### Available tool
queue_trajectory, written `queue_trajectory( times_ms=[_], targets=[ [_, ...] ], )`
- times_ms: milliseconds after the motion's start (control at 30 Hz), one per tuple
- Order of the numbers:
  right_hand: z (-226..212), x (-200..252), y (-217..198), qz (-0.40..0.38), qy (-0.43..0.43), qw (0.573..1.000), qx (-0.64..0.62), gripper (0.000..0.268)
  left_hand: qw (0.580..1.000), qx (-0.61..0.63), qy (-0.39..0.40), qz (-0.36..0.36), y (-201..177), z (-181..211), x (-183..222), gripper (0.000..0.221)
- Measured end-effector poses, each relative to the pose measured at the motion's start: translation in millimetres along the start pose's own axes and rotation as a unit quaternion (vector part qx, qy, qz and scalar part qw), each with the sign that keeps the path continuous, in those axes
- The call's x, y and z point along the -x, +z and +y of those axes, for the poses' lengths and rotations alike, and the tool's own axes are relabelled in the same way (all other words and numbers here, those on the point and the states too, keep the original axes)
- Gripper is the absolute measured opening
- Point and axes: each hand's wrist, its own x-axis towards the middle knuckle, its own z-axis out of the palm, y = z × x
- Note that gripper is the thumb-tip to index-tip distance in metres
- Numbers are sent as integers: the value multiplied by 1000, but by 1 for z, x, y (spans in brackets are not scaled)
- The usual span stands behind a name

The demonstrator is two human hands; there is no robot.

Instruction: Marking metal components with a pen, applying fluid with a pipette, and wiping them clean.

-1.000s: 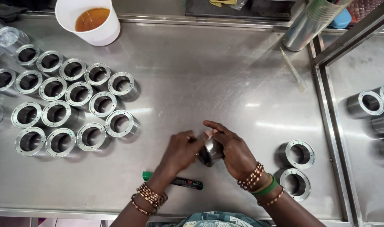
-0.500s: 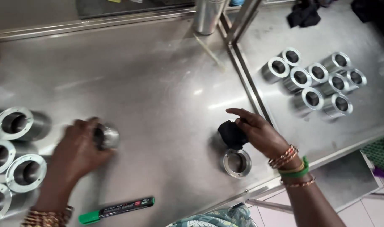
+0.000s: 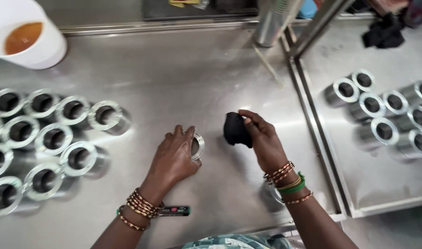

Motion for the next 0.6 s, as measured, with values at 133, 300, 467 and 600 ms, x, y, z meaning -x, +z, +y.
queue_trajectory(
  times_ms=[133, 300, 467, 600],
  targets=[
    [1, -2, 31, -72, 53, 994, -69, 36, 990, 114, -32, 72, -2, -16, 25, 83],
    [-3, 17, 86, -175, 129, 964, -156, 39, 953, 30, 193, 231, 22, -14, 48, 70],
    [-5, 34, 93, -180, 133, 970, -98, 42, 905, 343, -247, -53, -46, 8, 50, 47],
    [-30, 47, 94, -88, 236, 957, -148, 45, 945, 312, 19, 91, 11, 8, 54, 74]
  ],
)
